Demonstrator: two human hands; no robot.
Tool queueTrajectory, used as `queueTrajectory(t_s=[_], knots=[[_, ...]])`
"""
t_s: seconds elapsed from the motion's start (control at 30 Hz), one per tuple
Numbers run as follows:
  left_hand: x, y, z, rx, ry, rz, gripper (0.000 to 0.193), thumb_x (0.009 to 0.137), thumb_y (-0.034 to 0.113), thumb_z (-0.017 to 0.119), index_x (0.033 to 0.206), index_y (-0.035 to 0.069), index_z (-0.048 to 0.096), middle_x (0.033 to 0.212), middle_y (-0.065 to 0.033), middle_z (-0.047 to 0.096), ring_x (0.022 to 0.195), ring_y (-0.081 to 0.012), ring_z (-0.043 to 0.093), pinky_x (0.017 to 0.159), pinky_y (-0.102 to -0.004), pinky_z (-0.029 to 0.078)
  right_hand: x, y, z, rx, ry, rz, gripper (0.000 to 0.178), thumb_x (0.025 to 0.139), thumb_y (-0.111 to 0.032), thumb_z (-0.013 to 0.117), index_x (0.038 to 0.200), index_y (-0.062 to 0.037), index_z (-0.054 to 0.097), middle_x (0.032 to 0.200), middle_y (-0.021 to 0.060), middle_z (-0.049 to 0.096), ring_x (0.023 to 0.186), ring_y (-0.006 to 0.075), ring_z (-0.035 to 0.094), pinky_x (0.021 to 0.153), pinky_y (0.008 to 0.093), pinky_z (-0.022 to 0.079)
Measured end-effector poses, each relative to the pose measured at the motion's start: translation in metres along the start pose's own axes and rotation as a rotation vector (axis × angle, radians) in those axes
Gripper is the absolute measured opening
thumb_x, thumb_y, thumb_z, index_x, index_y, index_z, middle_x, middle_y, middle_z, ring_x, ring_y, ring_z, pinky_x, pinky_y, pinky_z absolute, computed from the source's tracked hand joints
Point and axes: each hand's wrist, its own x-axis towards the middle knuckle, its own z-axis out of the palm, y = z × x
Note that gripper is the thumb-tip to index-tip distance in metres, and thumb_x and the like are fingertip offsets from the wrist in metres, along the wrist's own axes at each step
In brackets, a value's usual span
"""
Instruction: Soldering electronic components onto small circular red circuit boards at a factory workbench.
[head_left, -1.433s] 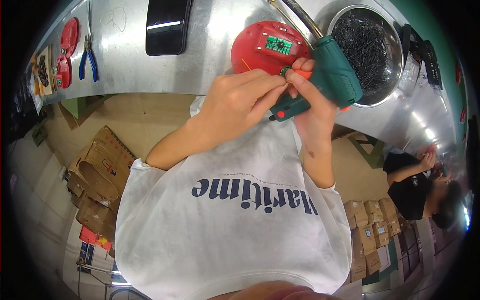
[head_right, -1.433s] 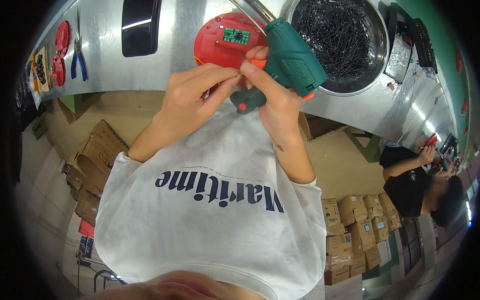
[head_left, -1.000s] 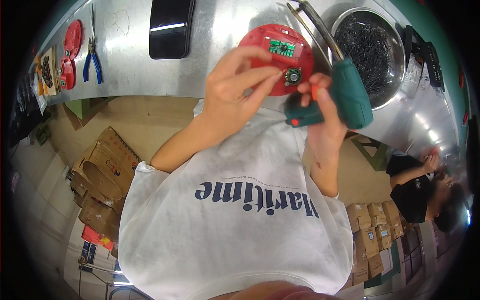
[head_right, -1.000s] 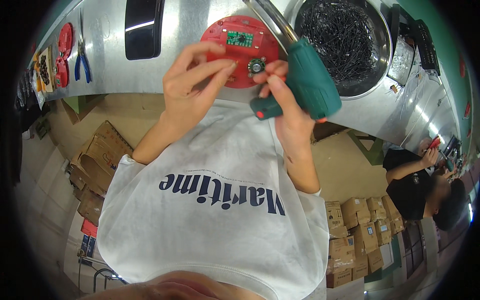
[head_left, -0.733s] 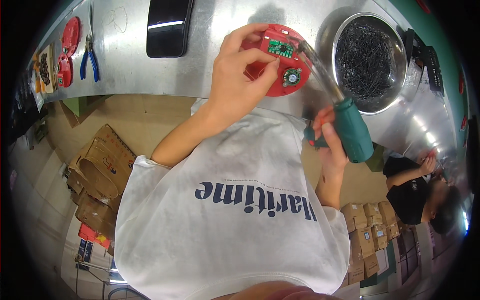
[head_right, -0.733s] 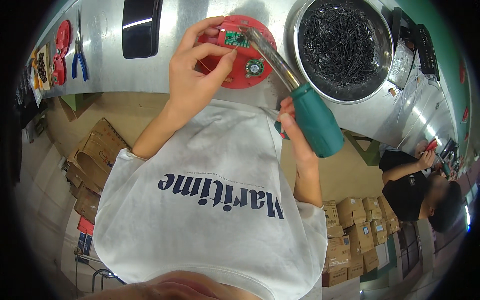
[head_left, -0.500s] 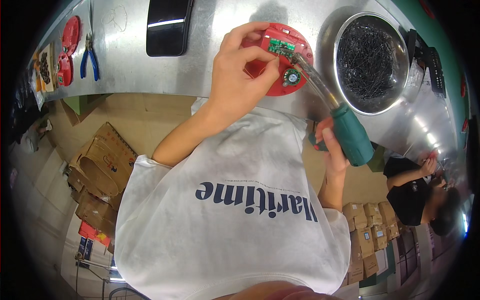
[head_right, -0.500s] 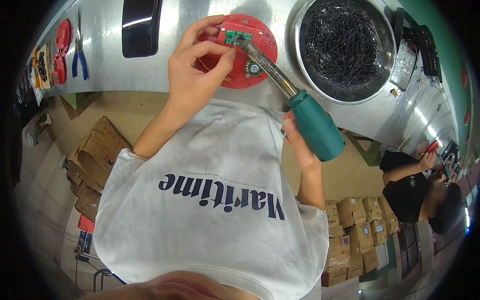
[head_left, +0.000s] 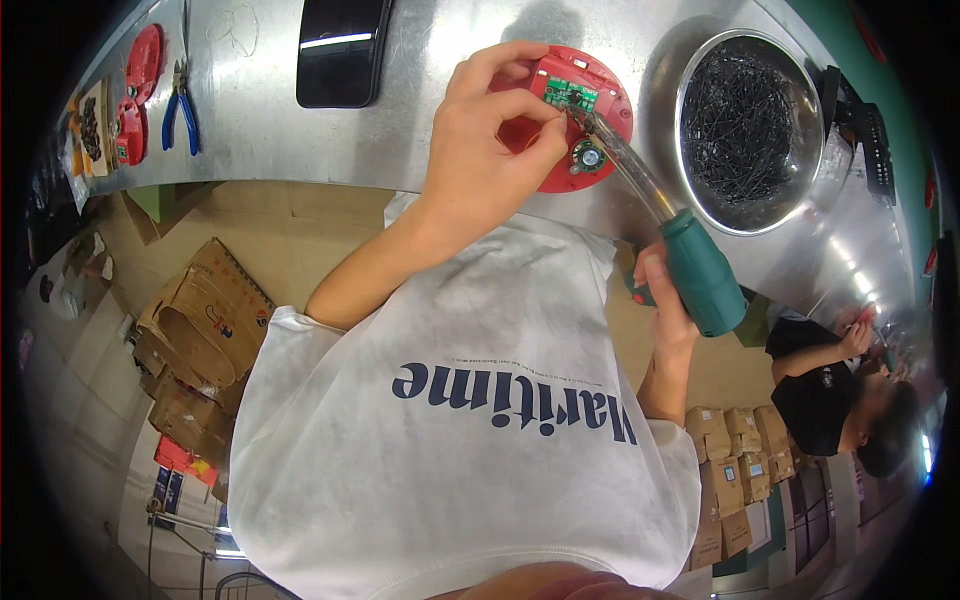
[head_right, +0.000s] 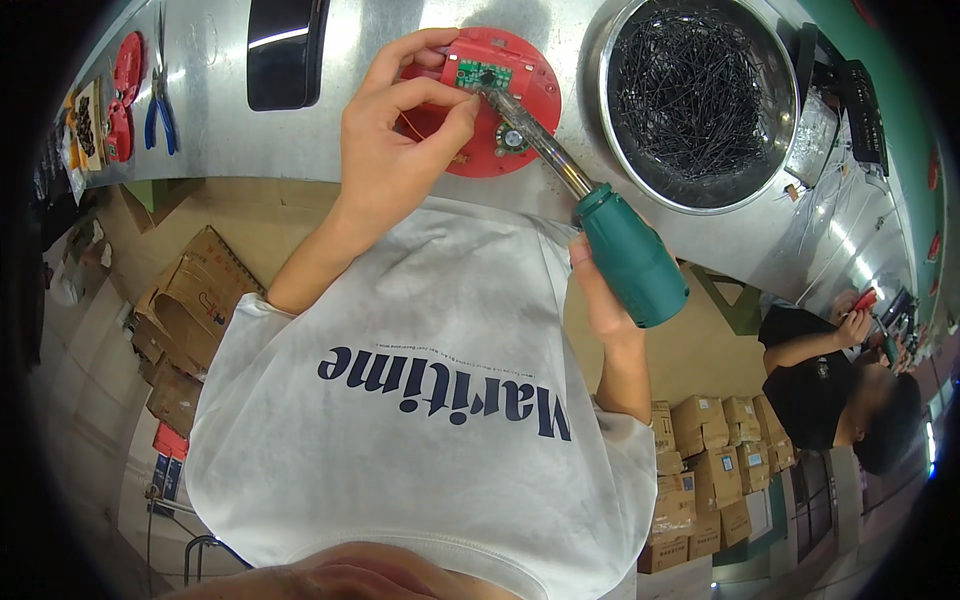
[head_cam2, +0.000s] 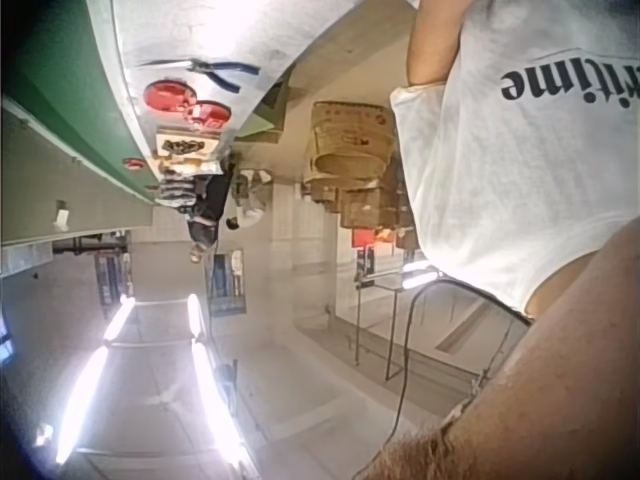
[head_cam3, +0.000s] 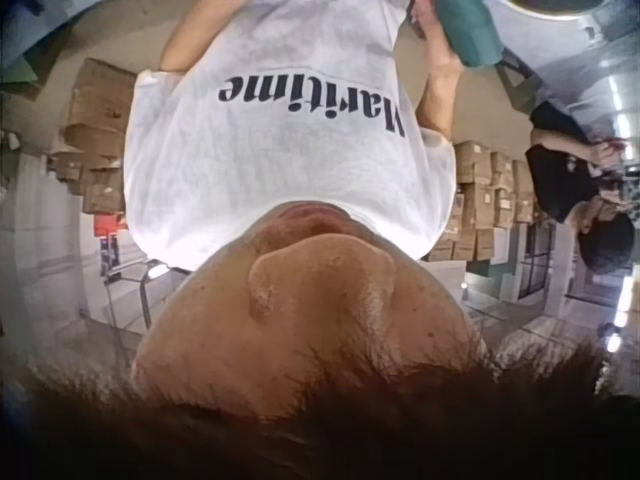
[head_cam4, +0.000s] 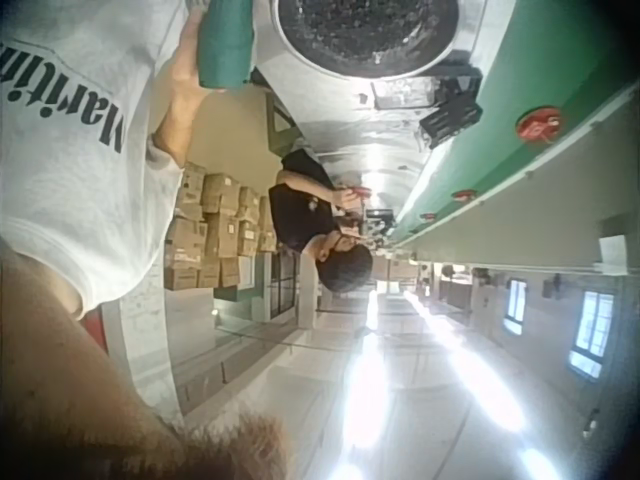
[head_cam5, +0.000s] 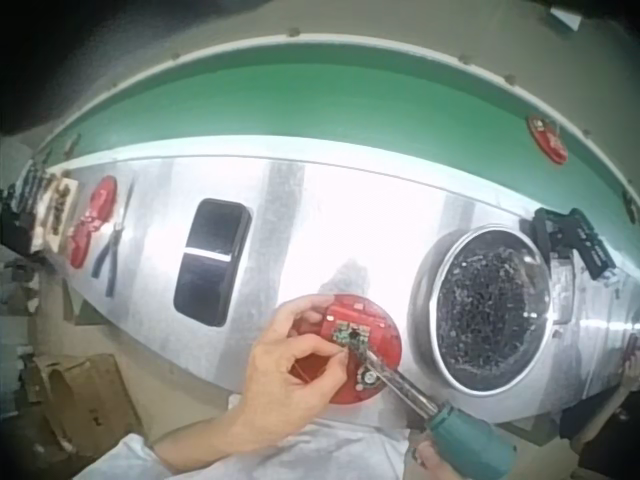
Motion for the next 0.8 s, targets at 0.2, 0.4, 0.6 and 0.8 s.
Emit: queueTrajectory(t_s=[0.2, 0.4, 0.6, 0.8], knots=[[0.0, 0.0, 0.001, 0.008, 0.005, 0.002, 0.003, 0.075, 0.002, 0.07, 0.078, 0.001, 0.07, 0.122, -0.0069, 0.058, 0.1, -0.0156, 0.056, 0.082, -0.027, 0.05, 0.0, 0.006, -0.001, -0.116, 0.032, -0.108, 0.005, 0.083, 0.0, 0.057, 0.081, 0.0026, 0.061, 0.07, 0.0066, 0.059, 0.061, 0.0127, 0.054, 0.056, 0.0249, 0.042], [0.002, 0.001, 0.0, 0.0, 0.0, -0.031, 0.003, 0.075, 0.003, 0.07, 0.076, 0.001, 0.069, 0.121, -0.0064, 0.058, 0.096, -0.0142, 0.057, 0.078, -0.0268, 0.05, 0.0, 0.003, 0.0, -0.186, 0.024, -0.098, 0.005, 0.082, 0.002, 0.057, 0.082, 0.0041, 0.061, 0.071, 0.0075, 0.06, 0.063, 0.0135, 0.055, 0.06, 0.0257, 0.044], [0.003, 0.002, -0.001, 0.023, -0.007, -0.031, 0.004, 0.075, 0.004, 0.07, 0.075, 0.0, 0.068, 0.121, -0.006, 0.057, 0.095, -0.0134, 0.057, 0.075, -0.0262, 0.05, -0.007, -0.003, -0.004, 0.332, 0.027, 0.068, 0.025, 0.08, -0.008, 0.057, 0.101, 0.0063, 0.057, 0.094, 0.0176, 0.058, 0.07, 0.0205, 0.056, 0.062, 0.0285, 0.045], [0.003, 0.003, -0.002, -0.011, -0.021, -0.07, 0.003, 0.075, 0.004, 0.07, 0.075, 0.001, 0.068, 0.121, -0.0058, 0.056, 0.093, -0.0123, 0.057, 0.072, -0.0251, 0.05, -0.008, 0.012, -0.027, 0.587, 0.268, -0.14, 0.031, 0.079, -0.014, 0.055, 0.103, 0.0054, 0.054, 0.099, 0.0199, 0.052, 0.073, 0.0253, 0.053, 0.063, 0.0309, 0.045]])
